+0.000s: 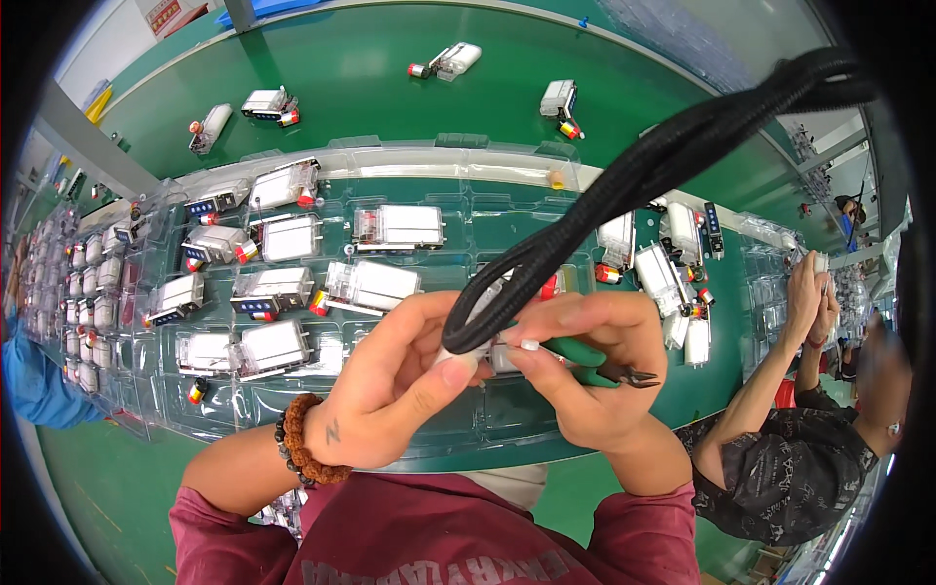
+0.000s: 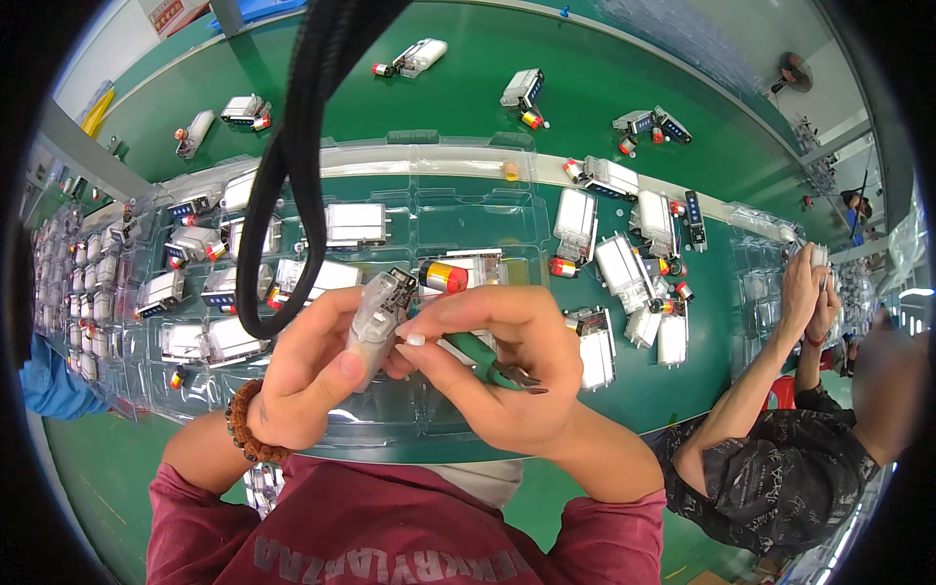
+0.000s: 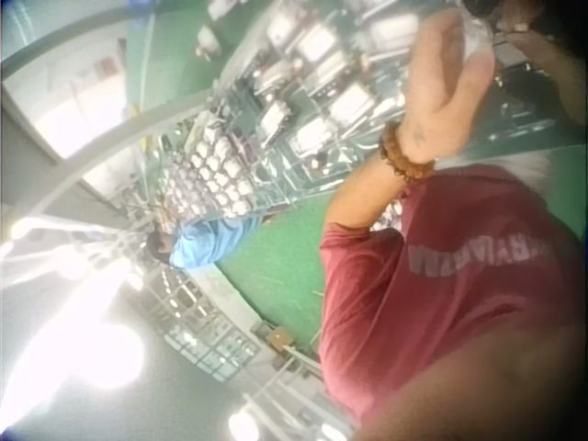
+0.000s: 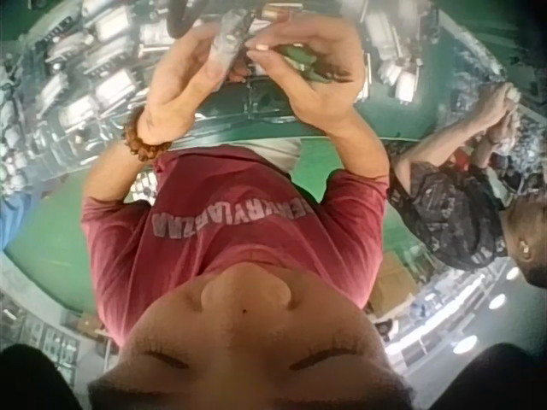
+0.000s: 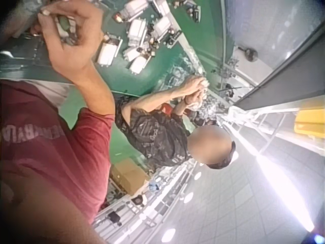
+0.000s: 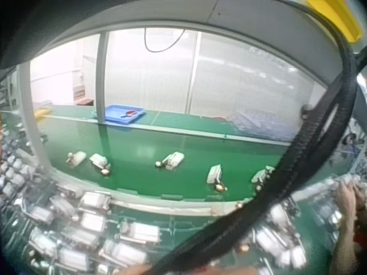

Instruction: The person uses a green-handled screwdriver to tighten screws on small white electronic devices. They pick up each device from a tray, secure the casing, and place it back down, repeating this process for multiple units.

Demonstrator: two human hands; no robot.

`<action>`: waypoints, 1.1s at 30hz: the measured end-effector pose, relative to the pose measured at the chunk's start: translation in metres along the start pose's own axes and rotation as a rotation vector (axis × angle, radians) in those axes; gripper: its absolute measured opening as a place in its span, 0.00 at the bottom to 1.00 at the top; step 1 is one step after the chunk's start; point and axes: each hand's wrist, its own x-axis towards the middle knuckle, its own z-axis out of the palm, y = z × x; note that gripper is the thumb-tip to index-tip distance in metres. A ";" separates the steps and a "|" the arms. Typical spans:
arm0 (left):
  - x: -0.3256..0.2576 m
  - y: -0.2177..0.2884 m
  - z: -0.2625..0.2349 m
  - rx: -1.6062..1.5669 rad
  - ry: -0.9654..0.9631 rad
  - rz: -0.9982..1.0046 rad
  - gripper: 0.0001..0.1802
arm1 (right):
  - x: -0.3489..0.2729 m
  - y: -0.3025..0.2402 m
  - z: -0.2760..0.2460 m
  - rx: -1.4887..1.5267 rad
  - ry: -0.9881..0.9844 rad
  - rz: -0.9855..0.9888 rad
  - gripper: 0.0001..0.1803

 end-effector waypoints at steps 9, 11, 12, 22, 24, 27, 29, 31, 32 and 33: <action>0.000 0.000 0.013 0.118 0.105 -0.004 0.29 | 0.004 0.003 -0.016 -0.419 -0.142 -0.246 0.14; 0.000 -0.001 0.013 0.147 0.092 0.016 0.28 | 0.003 0.003 -0.015 -0.419 -0.143 -0.269 0.15; 0.000 -0.003 0.013 0.174 0.079 0.036 0.28 | 0.002 0.003 -0.015 -0.418 -0.143 -0.281 0.16; -0.002 -0.022 0.007 0.535 0.140 0.185 0.29 | -0.004 0.013 -0.016 -0.512 -0.192 -0.363 0.21; -0.002 -0.018 0.010 0.517 0.145 0.136 0.30 | -0.004 0.014 -0.018 -0.589 -0.196 -0.423 0.22; -0.002 -0.018 0.011 0.511 0.142 0.109 0.29 | -0.005 0.013 -0.021 -0.627 -0.223 -0.430 0.23; -0.002 -0.018 0.011 0.503 0.135 0.097 0.29 | -0.006 0.013 -0.021 -0.624 -0.225 -0.429 0.23; -0.003 -0.017 0.012 0.484 0.127 0.076 0.30 | -0.006 0.013 -0.021 -0.626 -0.237 -0.430 0.22; -0.003 -0.017 0.013 0.484 0.127 0.072 0.30 | -0.005 0.013 -0.022 -0.627 -0.250 -0.433 0.21; -0.003 -0.018 0.013 0.484 0.126 0.068 0.30 | -0.005 0.013 -0.022 -0.627 -0.262 -0.435 0.21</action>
